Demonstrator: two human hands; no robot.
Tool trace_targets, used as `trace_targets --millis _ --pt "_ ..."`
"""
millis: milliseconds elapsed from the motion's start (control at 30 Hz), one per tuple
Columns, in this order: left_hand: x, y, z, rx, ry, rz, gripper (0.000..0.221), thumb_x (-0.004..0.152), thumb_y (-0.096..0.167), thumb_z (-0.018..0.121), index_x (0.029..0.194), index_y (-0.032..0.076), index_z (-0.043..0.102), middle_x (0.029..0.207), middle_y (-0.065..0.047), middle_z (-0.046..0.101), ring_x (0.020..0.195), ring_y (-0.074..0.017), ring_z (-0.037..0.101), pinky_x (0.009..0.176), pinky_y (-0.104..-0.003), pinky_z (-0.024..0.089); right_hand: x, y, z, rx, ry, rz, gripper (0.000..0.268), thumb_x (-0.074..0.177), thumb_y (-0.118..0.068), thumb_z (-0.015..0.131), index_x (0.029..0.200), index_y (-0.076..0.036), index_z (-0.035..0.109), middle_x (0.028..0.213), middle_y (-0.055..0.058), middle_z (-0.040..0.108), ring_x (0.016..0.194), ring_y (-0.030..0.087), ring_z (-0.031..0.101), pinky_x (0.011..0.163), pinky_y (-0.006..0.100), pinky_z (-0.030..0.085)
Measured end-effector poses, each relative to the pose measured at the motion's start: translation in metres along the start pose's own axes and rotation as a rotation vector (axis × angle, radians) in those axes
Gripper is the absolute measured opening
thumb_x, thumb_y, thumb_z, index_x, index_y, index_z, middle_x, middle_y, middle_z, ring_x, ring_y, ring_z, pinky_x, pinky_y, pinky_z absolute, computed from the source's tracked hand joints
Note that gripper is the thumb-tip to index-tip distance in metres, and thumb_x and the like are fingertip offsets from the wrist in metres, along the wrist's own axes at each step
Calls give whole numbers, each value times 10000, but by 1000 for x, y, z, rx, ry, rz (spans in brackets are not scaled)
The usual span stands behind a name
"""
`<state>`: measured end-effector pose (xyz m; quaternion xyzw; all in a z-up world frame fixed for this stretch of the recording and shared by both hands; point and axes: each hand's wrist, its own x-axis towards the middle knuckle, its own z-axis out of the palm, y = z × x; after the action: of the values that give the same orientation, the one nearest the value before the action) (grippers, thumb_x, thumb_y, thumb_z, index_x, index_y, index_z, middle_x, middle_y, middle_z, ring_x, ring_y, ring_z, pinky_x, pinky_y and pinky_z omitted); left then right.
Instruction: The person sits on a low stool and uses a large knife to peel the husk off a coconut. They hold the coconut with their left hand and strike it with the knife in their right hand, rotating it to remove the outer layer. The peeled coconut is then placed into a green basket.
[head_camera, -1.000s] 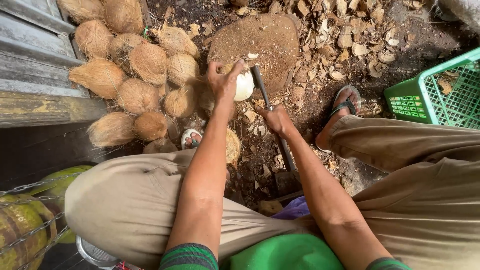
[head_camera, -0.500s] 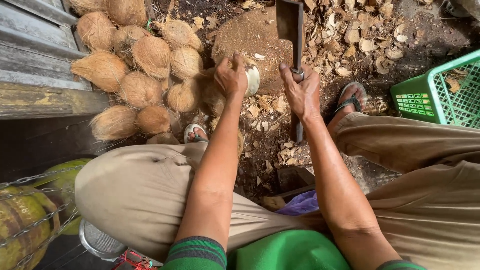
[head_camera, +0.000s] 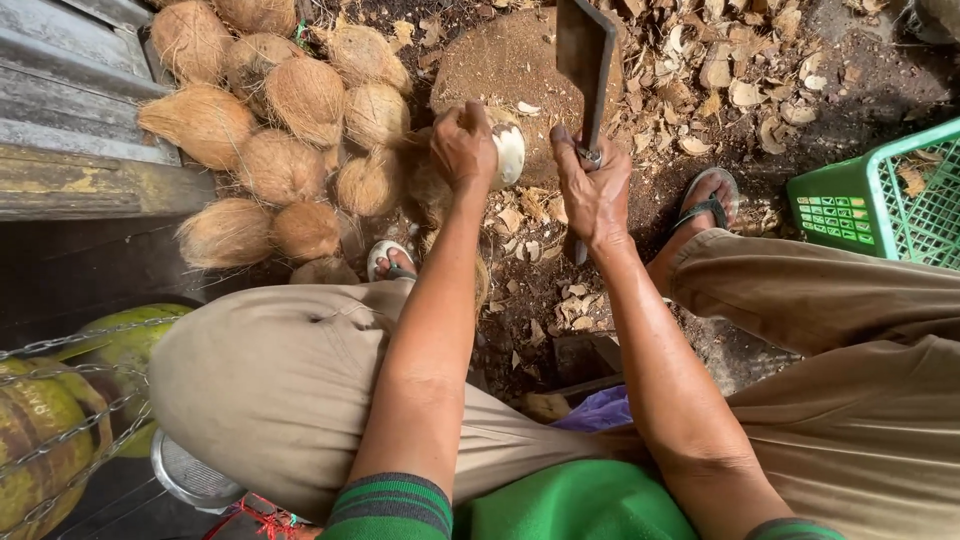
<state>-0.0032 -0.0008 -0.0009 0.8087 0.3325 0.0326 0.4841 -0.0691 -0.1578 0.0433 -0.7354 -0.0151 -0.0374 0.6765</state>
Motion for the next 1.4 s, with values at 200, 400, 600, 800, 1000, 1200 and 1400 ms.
trace_targets --millis 200,400,600,800,1000,1200,1400 --pt "0 -11 3 45 68 193 370 906 406 470 743 129 654 858 -143 642 880 -392 703 809 -502 538 -32 33 -7 -411 -197 291 307 1058 -349 620 1016 -52 685 710 135 693 607 237 588 797 467 507" --pt "-4 -12 5 12 35 165 373 972 379 462 799 127 674 874 -134 652 883 -369 706 852 -498 556 -8 -5 2 -303 -43 131 370 1064 -394 646 924 -54 676 725 164 692 634 250 641 836 439 528" --pt "8 -32 17 62 74 206 379 903 424 475 762 128 665 832 -151 662 859 -390 714 791 -509 552 -30 96 -16 -419 -307 688 438 1064 -449 587 1065 -16 648 806 130 676 649 219 603 647 378 522" --pt "-6 1 0 -9 19 211 485 927 514 547 939 43 663 980 -233 665 981 -408 683 903 -534 538 -30 92 -13 -155 -266 947 462 1075 -410 505 1236 16 584 952 118 629 734 177 592 660 335 506" --pt "4 0 -7 108 -60 104 636 751 635 763 1052 105 583 926 -93 609 908 -287 672 828 -449 497 -24 80 -10 -267 -269 827 354 1020 -348 629 767 -100 620 581 13 522 441 134 483 451 279 449" --pt "2 0 0 -130 -175 -55 353 795 453 700 954 138 698 903 -38 723 699 -158 637 530 -327 481 -29 75 -9 -94 -265 841 491 1003 -449 657 653 -118 560 503 -28 469 382 114 330 385 294 275" --pt "-2 -6 8 14 -27 87 442 960 488 458 940 105 677 909 -148 670 915 -334 698 792 -459 507 -24 25 -11 -124 -194 593 438 1030 -374 655 689 -114 568 501 32 502 376 135 449 418 264 423"
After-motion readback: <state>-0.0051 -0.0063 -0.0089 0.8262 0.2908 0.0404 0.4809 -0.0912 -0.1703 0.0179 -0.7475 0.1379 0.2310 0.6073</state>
